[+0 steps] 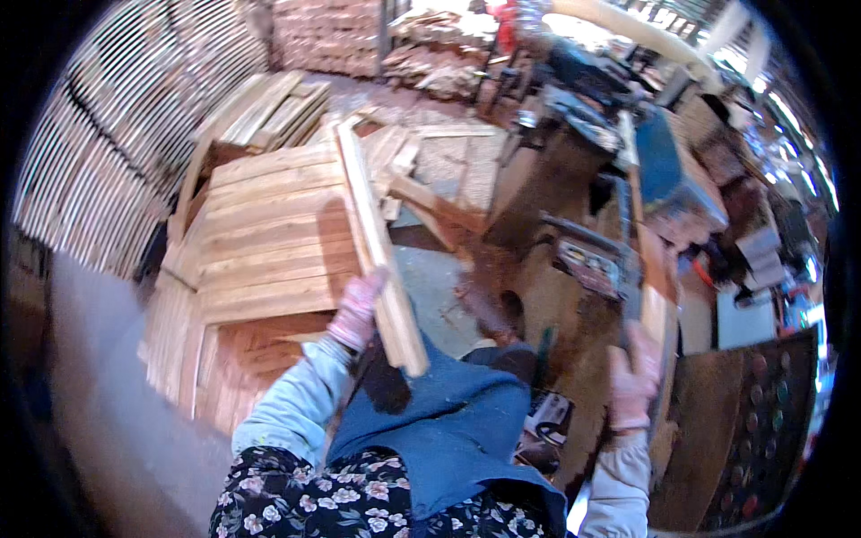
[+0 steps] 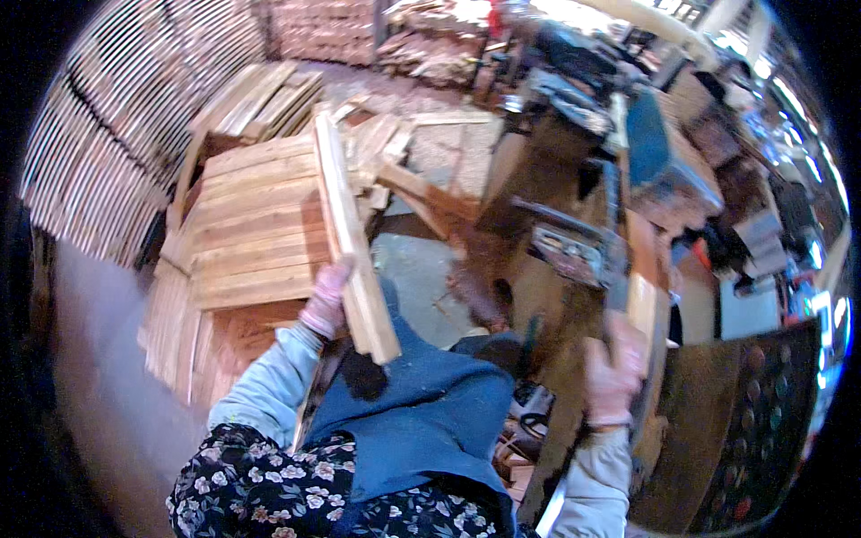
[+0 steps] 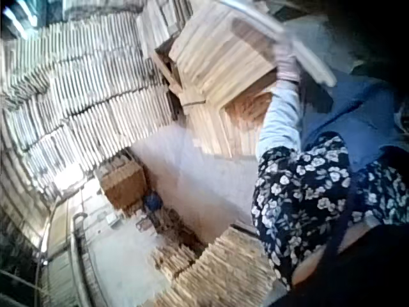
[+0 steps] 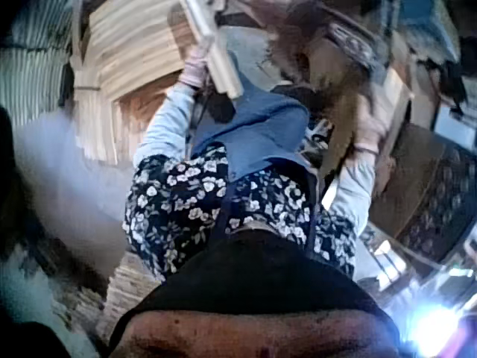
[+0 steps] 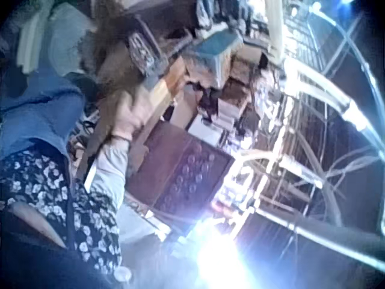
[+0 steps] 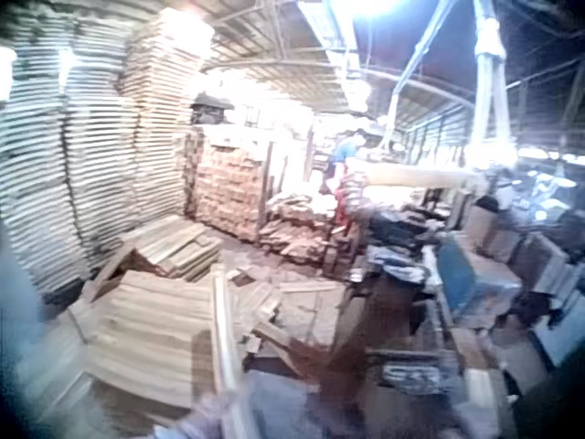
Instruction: The person picks up curved wood planks one at a time and feeds them through a processing machine in a woodworking facility.
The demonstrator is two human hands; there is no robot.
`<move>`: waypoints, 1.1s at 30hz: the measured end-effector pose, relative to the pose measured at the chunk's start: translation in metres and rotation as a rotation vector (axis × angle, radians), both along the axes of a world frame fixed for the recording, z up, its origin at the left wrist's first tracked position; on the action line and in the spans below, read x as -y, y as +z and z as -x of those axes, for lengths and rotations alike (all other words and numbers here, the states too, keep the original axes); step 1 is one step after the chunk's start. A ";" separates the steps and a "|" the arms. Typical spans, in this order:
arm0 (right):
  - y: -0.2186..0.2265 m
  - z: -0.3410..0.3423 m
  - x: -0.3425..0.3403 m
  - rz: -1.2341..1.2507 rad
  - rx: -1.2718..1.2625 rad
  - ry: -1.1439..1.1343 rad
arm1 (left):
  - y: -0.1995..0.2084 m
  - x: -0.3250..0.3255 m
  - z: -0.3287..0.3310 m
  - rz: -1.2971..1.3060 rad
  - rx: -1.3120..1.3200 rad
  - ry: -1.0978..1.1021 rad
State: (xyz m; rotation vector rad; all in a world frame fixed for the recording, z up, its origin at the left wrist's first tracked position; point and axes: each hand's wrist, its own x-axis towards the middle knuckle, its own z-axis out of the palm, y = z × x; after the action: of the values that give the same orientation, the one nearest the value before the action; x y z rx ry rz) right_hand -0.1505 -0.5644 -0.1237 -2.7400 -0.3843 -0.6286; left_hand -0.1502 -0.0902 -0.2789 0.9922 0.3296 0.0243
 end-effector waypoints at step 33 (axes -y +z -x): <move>-0.010 -0.013 0.070 -0.111 0.363 -0.422 | -0.206 -0.235 0.069 0.011 -0.554 0.964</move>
State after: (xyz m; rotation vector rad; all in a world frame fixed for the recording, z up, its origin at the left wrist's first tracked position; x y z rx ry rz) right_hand -0.1378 -0.6341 -0.1341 -2.6081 0.1607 -1.2214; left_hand -0.2190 0.1450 -0.4849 0.7355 1.2922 0.6281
